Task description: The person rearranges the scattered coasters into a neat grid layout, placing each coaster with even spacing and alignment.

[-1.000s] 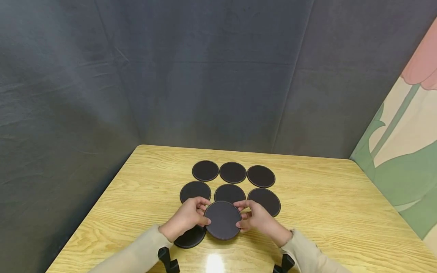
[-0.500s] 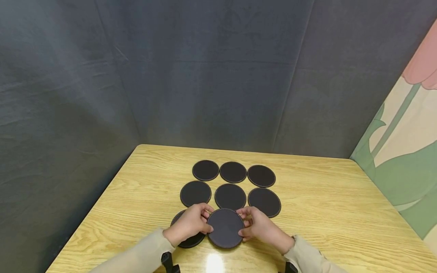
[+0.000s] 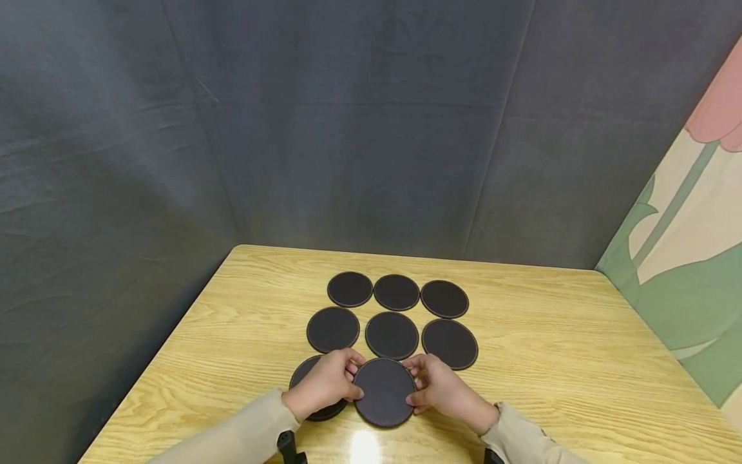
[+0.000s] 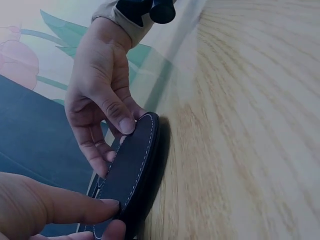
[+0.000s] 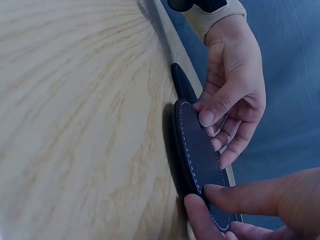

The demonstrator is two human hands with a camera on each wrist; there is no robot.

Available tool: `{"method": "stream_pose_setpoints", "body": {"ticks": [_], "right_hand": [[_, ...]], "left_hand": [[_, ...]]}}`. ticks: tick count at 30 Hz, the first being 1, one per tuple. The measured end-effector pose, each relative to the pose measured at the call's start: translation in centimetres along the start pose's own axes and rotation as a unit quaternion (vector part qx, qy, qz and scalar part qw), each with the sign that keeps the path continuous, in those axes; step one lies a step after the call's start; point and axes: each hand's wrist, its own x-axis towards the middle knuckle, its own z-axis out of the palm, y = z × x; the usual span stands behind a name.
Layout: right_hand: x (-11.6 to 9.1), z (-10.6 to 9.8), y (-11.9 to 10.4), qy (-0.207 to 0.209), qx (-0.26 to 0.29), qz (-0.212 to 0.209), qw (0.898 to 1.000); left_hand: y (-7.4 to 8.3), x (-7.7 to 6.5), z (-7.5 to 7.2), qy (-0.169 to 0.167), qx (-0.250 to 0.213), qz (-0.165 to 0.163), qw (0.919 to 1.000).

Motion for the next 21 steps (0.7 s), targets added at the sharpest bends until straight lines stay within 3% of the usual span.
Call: {"method": "stream_pose_setpoints", "body": {"ticks": [12,21], "right_hand": [[-0.05,0.36,-0.2,0.011,-0.021,0.001,1.0],[0.03,0.47,-0.33,0.019,-0.029,0.016,0.999]], "left_hand": [[0.05,-0.01,-0.04,0.001,0.054,0.016,0.9984],[0.14,-0.01,0.1,-0.006,0.047,0.013,0.9988]]}}
